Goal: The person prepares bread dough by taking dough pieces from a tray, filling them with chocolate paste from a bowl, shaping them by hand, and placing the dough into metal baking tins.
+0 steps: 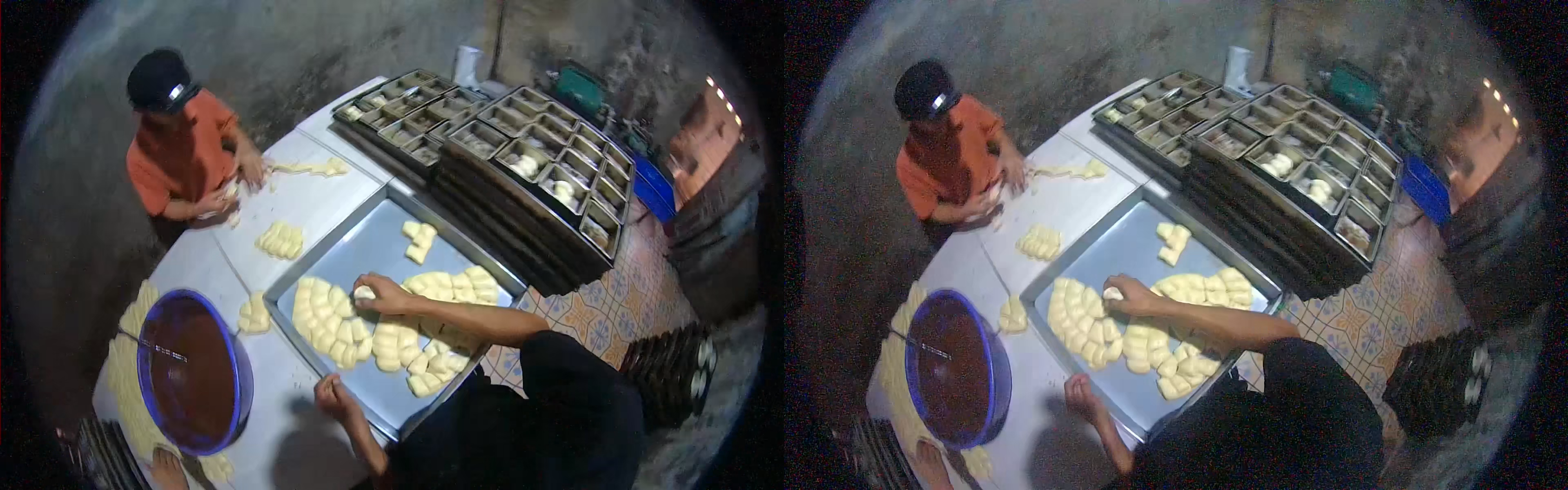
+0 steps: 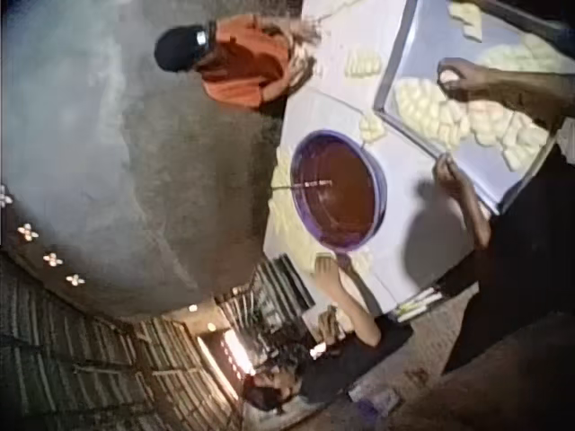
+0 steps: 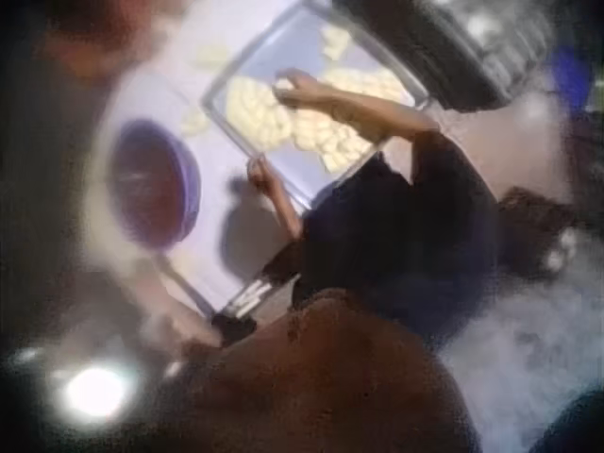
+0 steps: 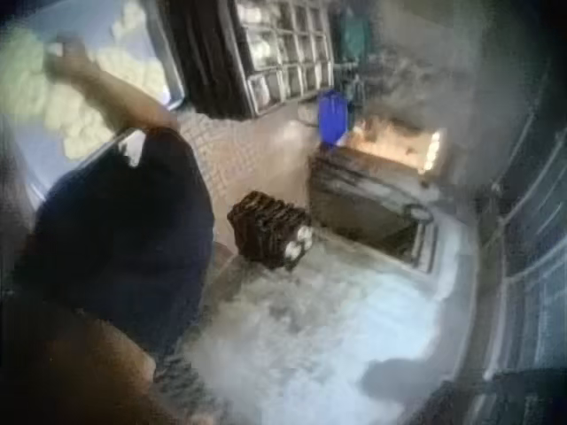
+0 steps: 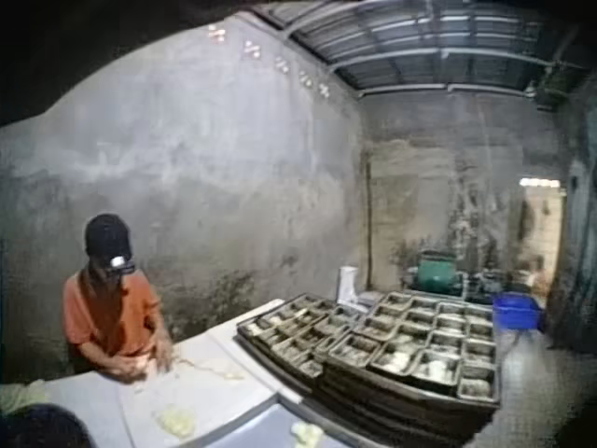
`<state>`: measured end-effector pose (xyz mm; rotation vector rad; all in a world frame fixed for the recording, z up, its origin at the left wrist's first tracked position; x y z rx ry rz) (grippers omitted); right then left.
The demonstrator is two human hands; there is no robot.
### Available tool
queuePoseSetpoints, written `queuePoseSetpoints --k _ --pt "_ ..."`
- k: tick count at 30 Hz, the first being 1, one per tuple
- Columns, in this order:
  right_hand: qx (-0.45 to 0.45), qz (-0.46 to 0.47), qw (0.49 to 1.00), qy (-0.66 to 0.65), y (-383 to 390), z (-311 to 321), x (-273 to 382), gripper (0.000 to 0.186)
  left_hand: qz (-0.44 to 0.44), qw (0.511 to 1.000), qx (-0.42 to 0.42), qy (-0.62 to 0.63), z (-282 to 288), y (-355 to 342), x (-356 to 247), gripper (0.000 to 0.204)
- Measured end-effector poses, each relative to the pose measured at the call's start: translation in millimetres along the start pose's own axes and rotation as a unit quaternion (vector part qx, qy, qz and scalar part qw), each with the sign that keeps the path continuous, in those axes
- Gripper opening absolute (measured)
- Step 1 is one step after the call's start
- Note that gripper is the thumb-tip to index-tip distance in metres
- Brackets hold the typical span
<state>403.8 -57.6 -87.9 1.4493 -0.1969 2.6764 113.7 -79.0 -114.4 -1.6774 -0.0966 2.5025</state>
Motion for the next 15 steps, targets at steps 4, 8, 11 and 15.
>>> queuePoseSetpoints --k 4,8,11,15 --pt "-0.054 0.069 0.99 -0.114 41.3 131.7 62.7 0.063 -0.06 0.998 0.001 0.033 -6.4 6.9 -20.9 0.019" --pt "-0.193 0.053 0.971 0.127 67.4 293.5 120.5 0.069 -0.058 0.997 -0.009 0.041 -1.9 3.2 -18.1 0.018" --pt "-0.273 -0.049 0.924 0.263 56.0 379.2 75.4 0.068 -0.058 0.997 0.001 0.052 -7.3 0.0 -17.2 0.017" --pt "-0.262 -0.03 0.924 0.277 30.5 407.0 2.9 0.09 -0.053 0.996 0.008 0.065 -1.8 -0.4 -11.3 0.016"
Point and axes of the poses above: each hand's wrist, its own y-axis away from the middle knuckle, its own z-axis out of the back of the hand, x = y × z, the point moved 10 cm from there along -y, towards the middle knuckle, and after that the axes turned 2 degrees about x, right-handed, at the moved point
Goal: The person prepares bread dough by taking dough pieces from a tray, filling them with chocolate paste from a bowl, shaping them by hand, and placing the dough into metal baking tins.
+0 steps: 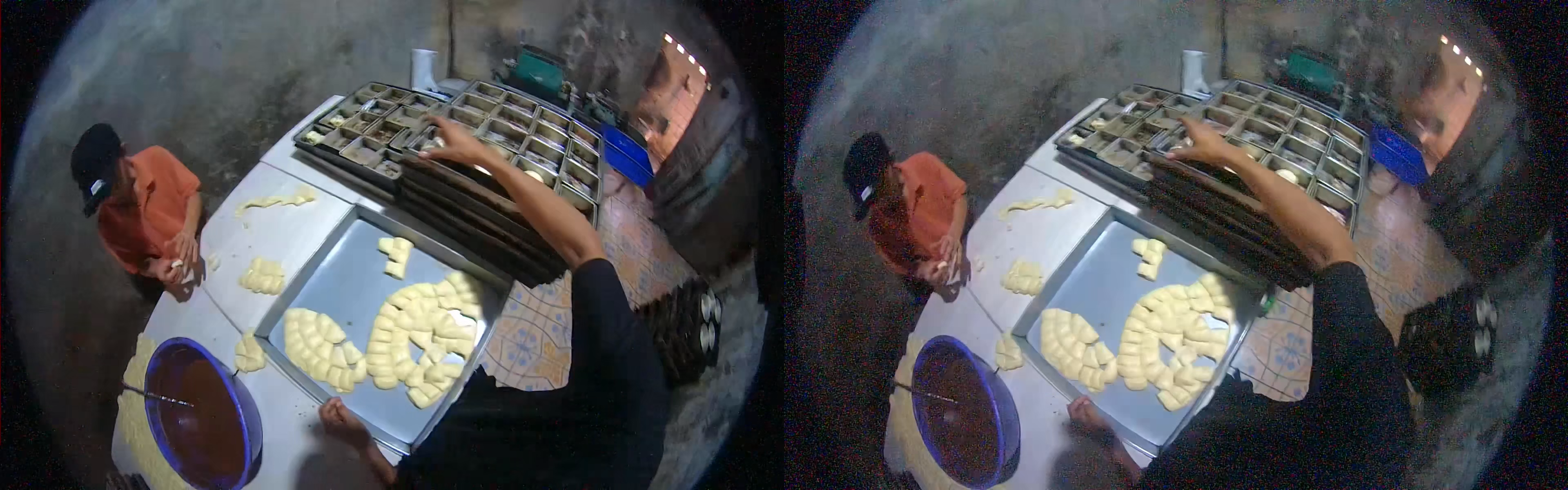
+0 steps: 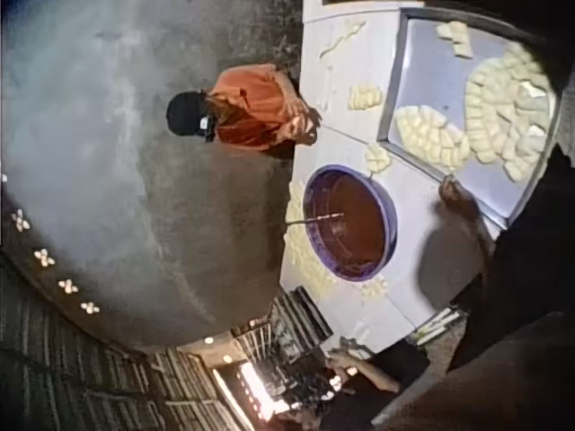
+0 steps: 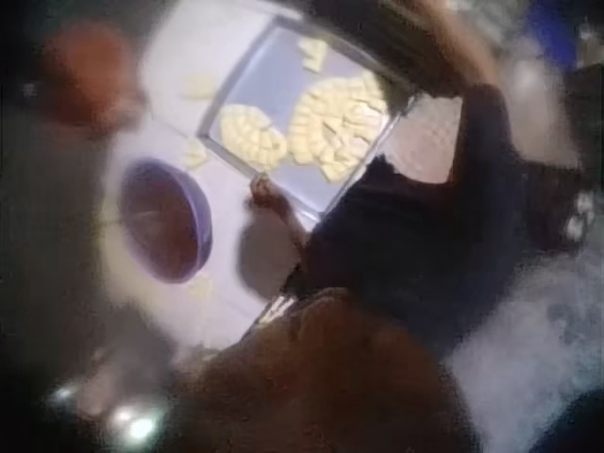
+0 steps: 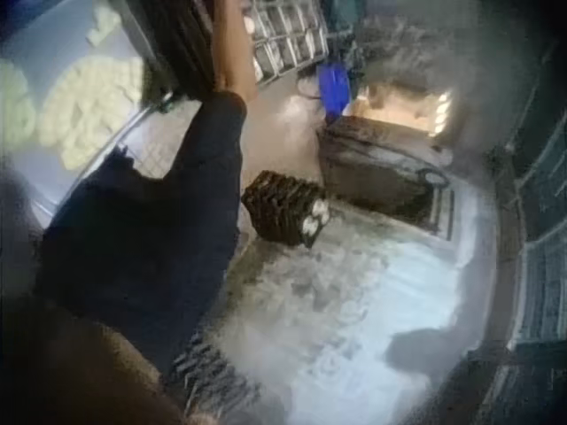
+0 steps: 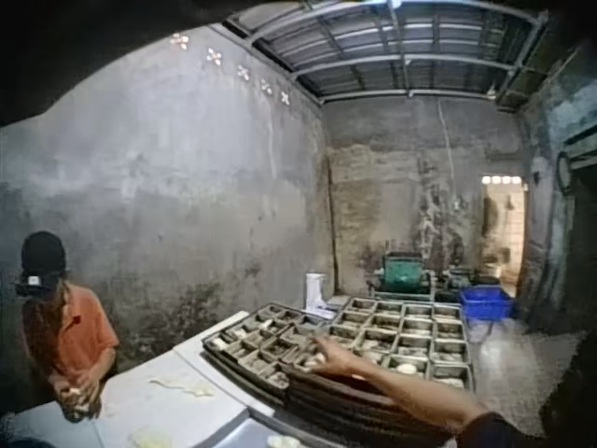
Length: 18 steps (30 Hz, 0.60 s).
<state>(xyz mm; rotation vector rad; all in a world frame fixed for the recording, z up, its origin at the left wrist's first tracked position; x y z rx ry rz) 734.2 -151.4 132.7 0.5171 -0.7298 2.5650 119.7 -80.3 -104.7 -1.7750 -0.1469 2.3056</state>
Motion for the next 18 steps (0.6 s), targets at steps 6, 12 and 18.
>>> queuePoseSetpoints --k 6,12,18 --pt "-0.086 -0.029 0.996 0.027 24.1 28.6 -32.1 0.07 0.03 0.997 0.041 -0.054 -7.1 5.6 -17.3 0.014" --pt "-0.218 0.071 0.971 0.063 39.4 43.5 61.1 0.05 -0.04 0.998 -0.029 -0.037 4.7 5.7 -32.3 0.013" --pt "0.145 0.066 0.987 -0.01 130.4 -178.3 112.7 0.032 -0.112 0.988 0.006 -0.104 -5.6 1.4 -47.7 0.009"
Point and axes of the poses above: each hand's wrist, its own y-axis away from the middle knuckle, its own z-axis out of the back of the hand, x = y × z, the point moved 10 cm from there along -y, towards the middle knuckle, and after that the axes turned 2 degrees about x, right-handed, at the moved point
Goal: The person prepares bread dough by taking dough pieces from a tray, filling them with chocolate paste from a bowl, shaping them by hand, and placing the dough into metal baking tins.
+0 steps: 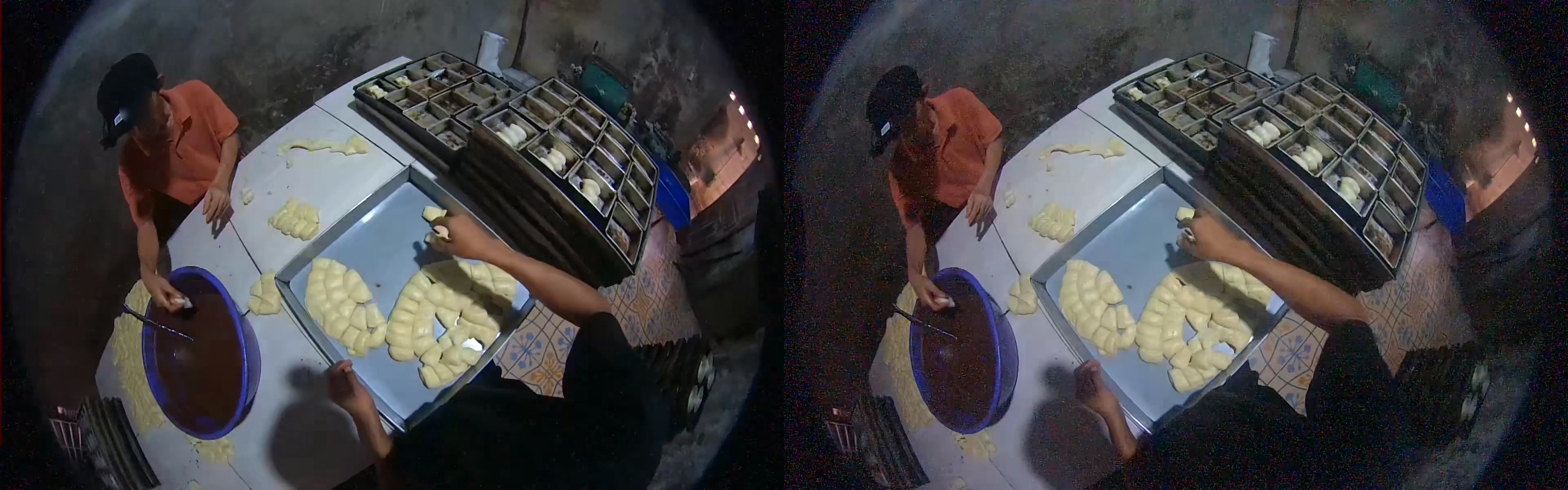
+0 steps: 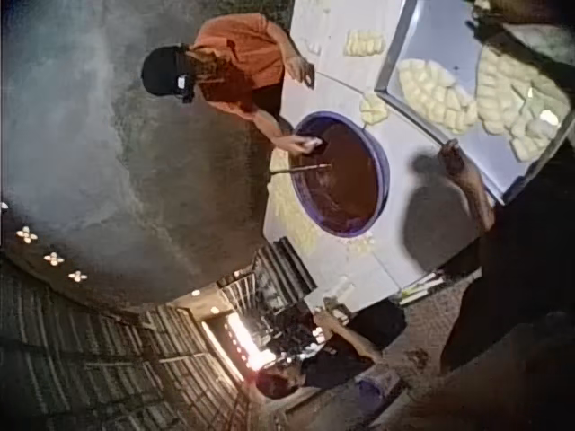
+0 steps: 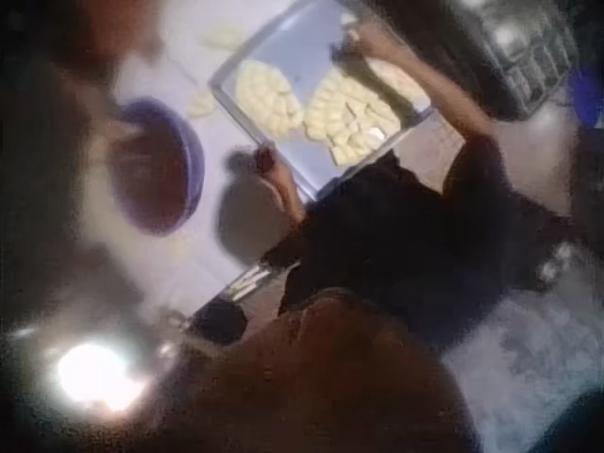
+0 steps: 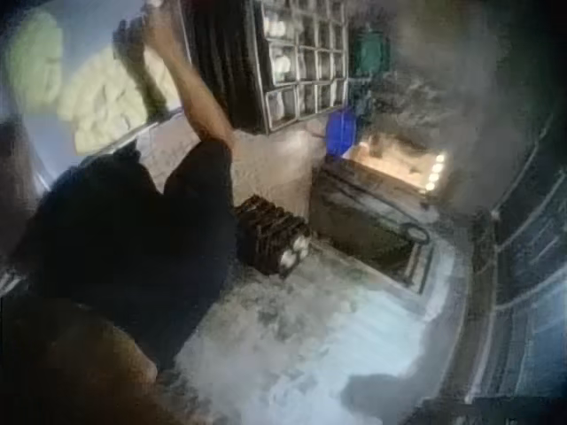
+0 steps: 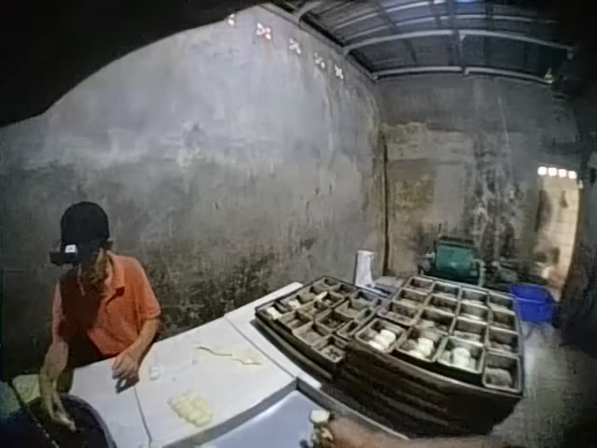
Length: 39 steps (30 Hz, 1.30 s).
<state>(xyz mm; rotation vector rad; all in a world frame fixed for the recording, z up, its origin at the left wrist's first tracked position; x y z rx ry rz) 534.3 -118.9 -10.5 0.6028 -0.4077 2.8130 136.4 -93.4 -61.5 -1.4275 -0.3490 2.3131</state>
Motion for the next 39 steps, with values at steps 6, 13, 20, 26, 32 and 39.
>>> queuePoseSetpoints --k 6,13,20,26,32,39 --pt "-0.022 -0.193 0.98 -0.033 9.5 -93.7 -69.1 0.028 0.13 0.971 -0.009 0.199 0.8 15.1 6.1 0.013" --pt "0.225 0.039 0.846 -0.481 70.4 -39.4 177.7 0.031 0.262 0.875 0.131 0.386 -33.7 14.1 -38.6 0.041" --pt "0.053 0.098 0.907 -0.407 76.3 -33.4 211.3 0.019 0.257 0.881 0.002 0.396 -26.9 11.3 -53.6 0.013" --pt "0.125 0.2 0.838 -0.493 82.6 -64.7 265.4 0.04 0.366 0.568 0.011 0.737 -45.5 34.0 -48.4 0.044" --pt "0.335 0.064 0.709 -0.617 76.7 -125.7 256.6 0.112 0.138 0.507 0.161 0.836 10.1 -37.8 -71.2 0.113" --pt "0.3 0.062 0.72 -0.623 71.7 -148.0 283.5 0.112 0.296 0.924 0.001 -0.244 219.2 -175.7 166.6 0.068"
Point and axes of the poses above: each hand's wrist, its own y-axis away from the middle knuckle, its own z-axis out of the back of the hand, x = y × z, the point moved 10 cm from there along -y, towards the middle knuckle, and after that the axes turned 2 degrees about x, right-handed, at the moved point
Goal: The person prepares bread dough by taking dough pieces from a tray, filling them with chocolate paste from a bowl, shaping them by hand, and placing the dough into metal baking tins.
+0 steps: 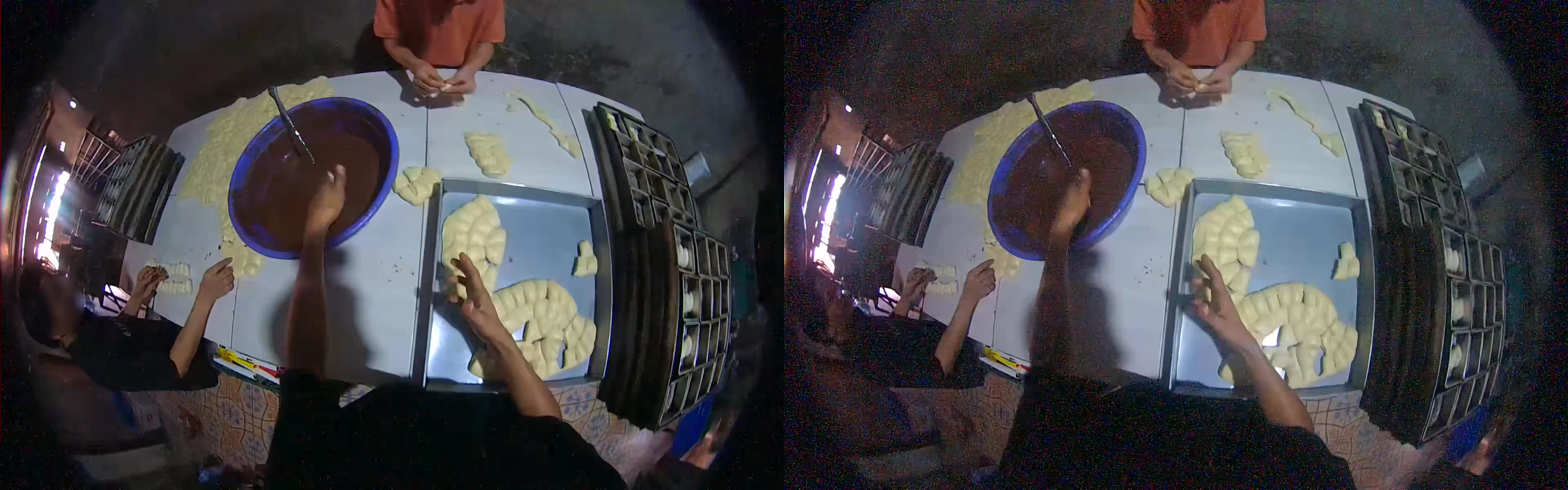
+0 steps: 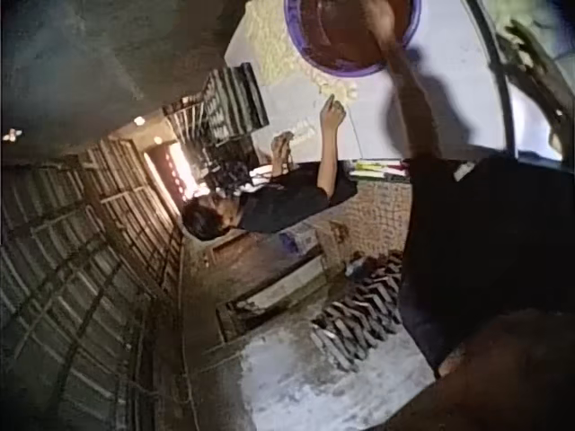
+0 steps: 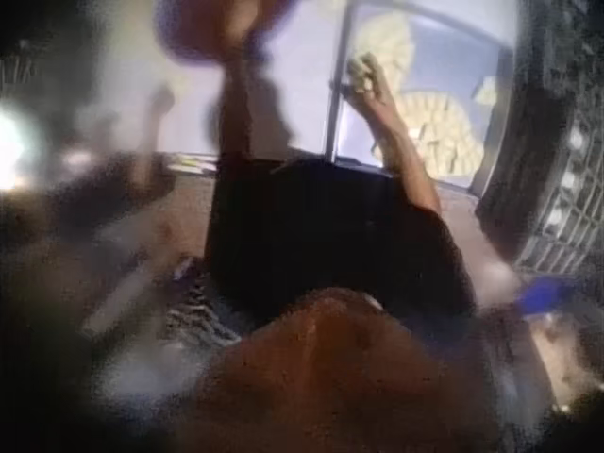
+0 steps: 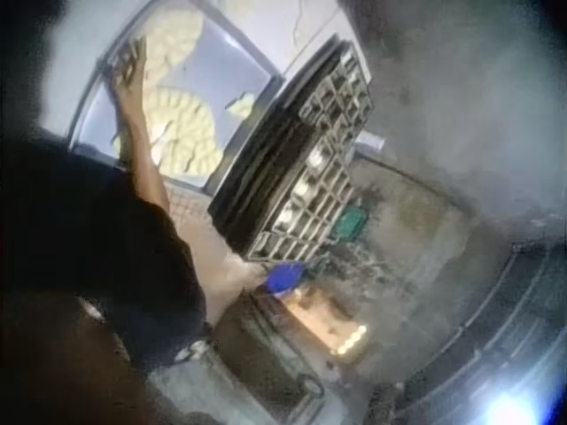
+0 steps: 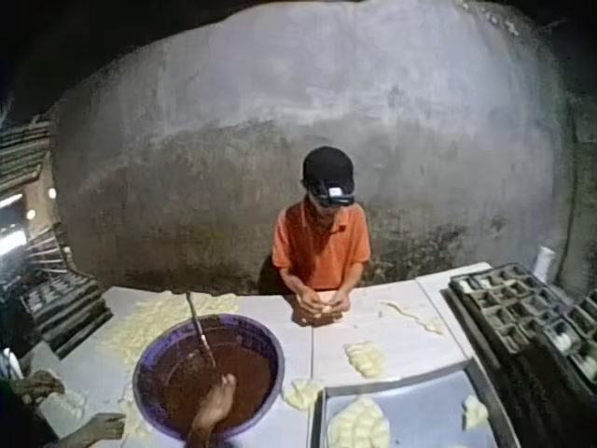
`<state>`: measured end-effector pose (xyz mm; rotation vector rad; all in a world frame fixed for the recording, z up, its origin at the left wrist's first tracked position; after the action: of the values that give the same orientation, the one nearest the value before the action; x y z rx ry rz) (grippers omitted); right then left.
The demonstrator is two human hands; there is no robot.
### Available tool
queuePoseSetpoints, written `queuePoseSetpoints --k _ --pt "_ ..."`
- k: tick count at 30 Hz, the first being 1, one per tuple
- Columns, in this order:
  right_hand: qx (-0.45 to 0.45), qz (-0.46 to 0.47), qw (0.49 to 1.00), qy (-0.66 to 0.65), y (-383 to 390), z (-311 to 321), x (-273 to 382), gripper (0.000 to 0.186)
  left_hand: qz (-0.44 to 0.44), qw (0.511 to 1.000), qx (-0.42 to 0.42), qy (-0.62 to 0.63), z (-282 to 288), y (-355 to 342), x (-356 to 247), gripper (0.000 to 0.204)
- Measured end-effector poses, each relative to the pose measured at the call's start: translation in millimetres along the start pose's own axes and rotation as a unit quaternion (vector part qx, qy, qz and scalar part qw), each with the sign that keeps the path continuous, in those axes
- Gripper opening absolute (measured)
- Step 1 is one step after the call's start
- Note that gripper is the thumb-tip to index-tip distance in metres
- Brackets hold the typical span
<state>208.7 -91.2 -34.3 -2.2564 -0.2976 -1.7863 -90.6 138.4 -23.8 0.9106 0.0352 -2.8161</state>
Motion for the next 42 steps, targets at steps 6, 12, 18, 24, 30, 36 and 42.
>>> queuePoseSetpoints --k 6,12,18,24,30,36,42 --pt "-0.055 -0.018 0.998 -0.019 -0.5 32.8 -28.9 0.087 0.062 0.956 0.263 0.112 -78.6 23.8 -43.6 0.072" --pt "-0.118 -0.092 0.899 -0.411 -16.0 30.1 -53.5 0.054 0.144 0.644 0.398 0.637 -110.3 184.1 -156.3 0.064" --pt "-0.256 0.037 0.952 0.164 13.5 47.8 15.9 0.027 0.175 0.694 0.221 0.662 -121.9 242.1 -127.8 0.045" --pt "-0.12 0.157 0.925 0.323 40.3 26.9 68.9 0.032 -0.098 0.901 0.228 0.356 -104.1 267.5 -146.5 0.028" --pt "-0.136 0.155 0.948 0.244 61.6 32.3 85.5 0.023 -0.084 0.862 0.207 0.454 -115.8 286.9 -154.9 0.016" --pt "-0.181 0.007 0.955 0.232 67.7 52.3 62.7 0.029 -0.059 0.846 0.186 0.497 -138.5 292.6 -146.9 0.01" --pt "0.024 -0.227 0.97 -0.086 70.3 54.6 -16.3 0.039 -0.186 0.785 0.272 0.524 -141.8 293.0 -178.0 0.061"
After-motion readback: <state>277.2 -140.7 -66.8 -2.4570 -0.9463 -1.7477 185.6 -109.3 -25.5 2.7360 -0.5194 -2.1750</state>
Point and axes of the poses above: each hand's wrist, its own y-axis away from the middle knuckle, its own z-axis out of the back of the hand, x = y × z, the point moved 10 cm from there along -y, towards the middle knuckle, and after that the axes turned 2 degrees about x, right-handed, at the moved point
